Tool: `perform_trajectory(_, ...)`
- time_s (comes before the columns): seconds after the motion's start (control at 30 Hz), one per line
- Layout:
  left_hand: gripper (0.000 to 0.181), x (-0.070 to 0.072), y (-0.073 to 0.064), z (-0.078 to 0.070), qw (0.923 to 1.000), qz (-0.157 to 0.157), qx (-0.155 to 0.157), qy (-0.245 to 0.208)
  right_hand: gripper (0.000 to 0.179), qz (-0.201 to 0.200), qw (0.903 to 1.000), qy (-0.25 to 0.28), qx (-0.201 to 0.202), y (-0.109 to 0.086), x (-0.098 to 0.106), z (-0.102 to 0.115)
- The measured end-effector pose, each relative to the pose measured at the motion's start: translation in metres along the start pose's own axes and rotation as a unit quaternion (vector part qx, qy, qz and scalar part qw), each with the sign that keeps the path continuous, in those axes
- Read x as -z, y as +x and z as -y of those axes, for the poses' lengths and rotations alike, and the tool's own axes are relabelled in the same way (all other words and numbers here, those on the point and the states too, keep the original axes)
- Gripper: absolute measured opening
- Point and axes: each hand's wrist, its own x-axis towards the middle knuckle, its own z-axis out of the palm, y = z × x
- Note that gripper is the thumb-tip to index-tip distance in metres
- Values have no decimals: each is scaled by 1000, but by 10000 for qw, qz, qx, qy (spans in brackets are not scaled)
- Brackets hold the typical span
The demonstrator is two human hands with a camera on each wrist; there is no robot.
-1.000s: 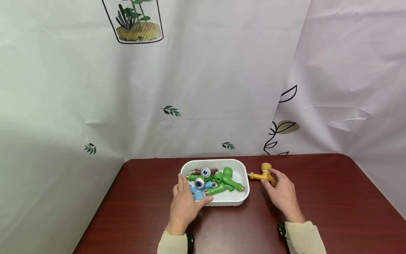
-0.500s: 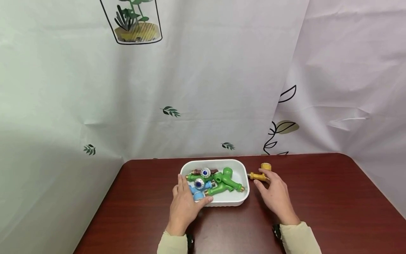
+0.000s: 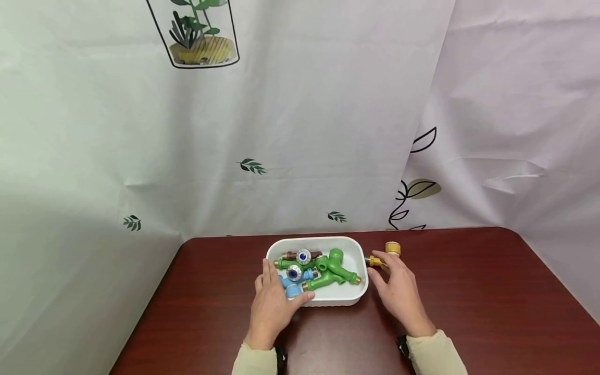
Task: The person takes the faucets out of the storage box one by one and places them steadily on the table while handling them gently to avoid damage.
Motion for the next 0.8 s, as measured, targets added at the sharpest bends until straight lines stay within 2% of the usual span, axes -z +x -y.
perform_trajectory(0.2,127,0,0,0,10000,-11,-8,-33,39,-246,9988,219,366,-5,-14,5)
perform_trajectory(0.4,127,-1,1,1,10000,-28,-20,-5,42,-97,9986,242,471,-7,-23,8)
perform_trajectory(0.57,127,-1,1,0,10000,-20,-34,10,43,-145,9985,124,516,-7,-26,9)
perform_trajectory(0.8,126,-2,2,1,10000,-26,-29,30,42,62,9966,-57,815,-6,-33,10)
